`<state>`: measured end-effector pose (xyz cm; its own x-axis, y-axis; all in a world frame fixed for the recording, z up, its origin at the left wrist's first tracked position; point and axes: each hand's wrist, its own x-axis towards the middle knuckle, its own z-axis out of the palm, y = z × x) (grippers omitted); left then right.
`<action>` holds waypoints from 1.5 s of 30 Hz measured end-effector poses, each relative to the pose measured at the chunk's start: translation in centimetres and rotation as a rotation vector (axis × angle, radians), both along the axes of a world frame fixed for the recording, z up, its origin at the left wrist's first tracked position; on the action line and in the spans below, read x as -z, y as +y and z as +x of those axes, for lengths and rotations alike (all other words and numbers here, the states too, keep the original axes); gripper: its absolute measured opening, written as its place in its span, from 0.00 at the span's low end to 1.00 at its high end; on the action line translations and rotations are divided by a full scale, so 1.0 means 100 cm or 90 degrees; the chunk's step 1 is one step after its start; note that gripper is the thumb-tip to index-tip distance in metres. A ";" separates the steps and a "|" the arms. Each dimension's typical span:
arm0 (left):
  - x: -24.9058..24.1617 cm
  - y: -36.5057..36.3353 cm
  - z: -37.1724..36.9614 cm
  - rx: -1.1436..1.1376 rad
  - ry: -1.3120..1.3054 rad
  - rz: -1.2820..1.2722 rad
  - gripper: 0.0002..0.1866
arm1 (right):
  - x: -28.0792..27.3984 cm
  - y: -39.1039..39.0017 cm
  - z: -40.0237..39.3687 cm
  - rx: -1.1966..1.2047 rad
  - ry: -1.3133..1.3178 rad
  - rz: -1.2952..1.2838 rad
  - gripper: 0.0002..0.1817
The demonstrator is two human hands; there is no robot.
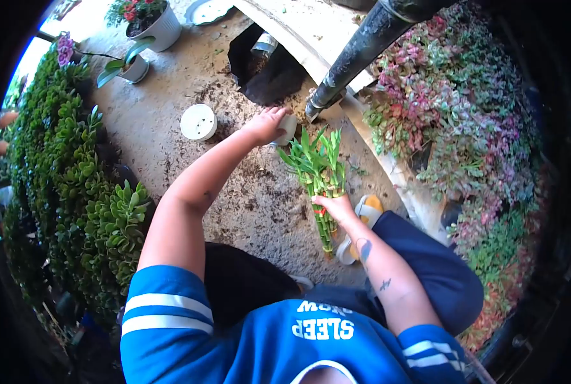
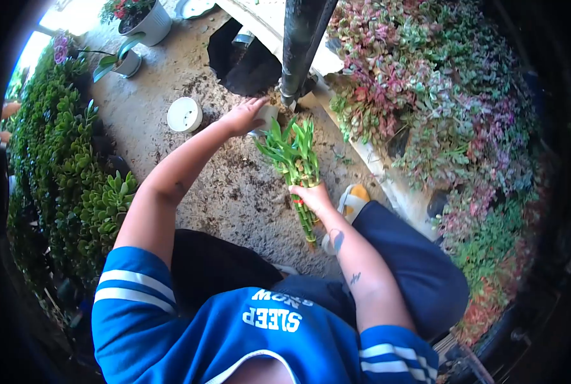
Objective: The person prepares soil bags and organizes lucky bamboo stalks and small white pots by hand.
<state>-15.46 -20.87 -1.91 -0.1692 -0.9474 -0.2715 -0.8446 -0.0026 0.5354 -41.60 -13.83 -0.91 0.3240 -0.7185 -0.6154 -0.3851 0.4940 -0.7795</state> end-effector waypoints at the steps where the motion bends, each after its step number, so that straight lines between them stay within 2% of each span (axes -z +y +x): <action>1: 0.000 -0.005 -0.001 0.031 -0.074 0.042 0.29 | 0.001 -0.001 0.002 0.004 -0.011 0.003 0.21; 2: -0.003 -0.004 -0.005 0.066 -0.146 0.092 0.27 | -0.005 -0.004 0.006 -0.015 0.002 -0.010 0.19; 4: -0.001 0.024 -0.007 0.073 -0.177 0.026 0.23 | -0.023 -0.009 0.018 -0.030 -0.047 -0.058 0.16; 5: 0.007 0.043 -0.003 0.095 -0.181 -0.050 0.16 | -0.029 -0.011 0.022 -0.035 -0.035 -0.031 0.13; 6: 0.018 0.061 -0.001 0.114 -0.269 -0.119 0.10 | -0.032 -0.013 0.028 -0.039 -0.055 -0.036 0.12; 8: 0.019 0.085 0.009 0.168 -0.296 -0.081 0.05 | -0.046 -0.015 0.040 -0.007 -0.115 -0.088 0.11; 9: 0.025 0.095 0.016 0.154 -0.274 -0.135 0.04 | -0.049 -0.016 0.046 0.007 -0.118 -0.117 0.10; 10: 0.033 0.101 0.022 0.165 -0.269 -0.100 0.05 | -0.044 -0.019 0.049 0.000 -0.124 -0.121 0.10; 12: 0.027 0.108 0.031 0.149 -0.129 -0.163 0.09 | -0.030 -0.029 0.055 -0.045 -0.069 -0.139 0.11; 13: 0.023 0.110 0.031 0.139 -0.129 -0.166 0.09 | -0.025 -0.033 0.059 -0.019 -0.072 -0.050 0.12; 14: 0.014 0.109 0.033 0.086 -0.106 -0.169 0.10 | -0.018 -0.035 0.060 -0.030 -0.072 -0.056 0.12; 16: 0.002 0.102 0.050 -0.011 -0.078 -0.202 0.12 | -0.002 -0.038 0.063 -0.097 -0.083 0.144 0.13; 18: -0.008 0.093 0.072 -0.167 -0.082 -0.089 0.13 | -0.001 -0.026 0.066 -0.190 -0.094 0.280 0.15; 20: -0.008 0.096 0.088 -0.375 0.039 -0.181 0.13 | 0.006 -0.009 0.072 -0.273 -0.146 0.376 0.16; 22: -0.017 0.106 0.103 -0.542 0.201 -0.109 0.13 | 0.007 0.001 0.087 -0.306 -0.191 0.406 0.17; 24: -0.030 0.126 0.116 -0.500 0.251 0.192 0.14 | -0.005 -0.003 0.108 -0.295 -0.226 0.463 0.16; 26: -0.061 0.153 0.105 -0.313 0.314 0.525 0.22 | -0.013 -0.012 0.137 -0.248 -0.250 0.432 0.15; 28: -0.053 0.180 0.084 -0.338 0.652 0.646 0.34 | -0.023 -0.021 0.173 -0.185 -0.335 0.406 0.17; 30: -0.047 0.180 0.057 -0.360 0.875 0.493 0.39 | -0.035 -0.031 0.207 -0.192 -0.452 0.421 0.16; 31: -0.071 0.170 0.044 -0.395 0.911 0.351 0.32 | -0.048 -0.036 0.221 -0.212 -0.440 0.433 0.16; 32: -0.085 0.162 0.045 -0.503 0.931 0.350 0.25 | -0.052 -0.045 0.232 -0.290 -0.436 0.398 0.18; 34: -0.074 0.158 0.049 -0.588 0.892 0.171 0.20 | -0.066 -0.074 0.250 -0.457 -0.387 0.356 0.22; 36: -0.090 0.161 0.056 -0.652 0.888 0.112 0.19 | -0.066 -0.118 0.263 -0.527 -0.299 0.132 0.32; 38: -0.089 0.168 0.074 -0.700 0.811 0.016 0.16 | -0.076 -0.155 0.276 -0.504 -0.018 -0.185 0.43; 39: -0.089 0.171 0.081 -0.709 0.735 0.006 0.13 | -0.072 -0.164 0.282 -0.437 0.153 -0.295 0.47; 40: -0.088 0.173 0.085 -0.716 0.737 -0.006 0.13 | -0.066 -0.169 0.289 -0.358 0.322 -0.404 0.52; 42: -0.087 0.173 0.091 -0.806 0.643 -0.049 0.12 | -0.049 -0.175 0.300 -0.296 0.478 -0.471 0.57; 44: -0.095 0.175 0.093 -0.805 0.628 -0.054 0.14 | -0.050 -0.183 0.305 -0.223 0.491 -0.376 0.61; 45: -0.103 0.177 0.090 -0.803 0.626 -0.071 0.17 | -0.047 -0.189 0.304 -0.220 0.501 -0.349 0.60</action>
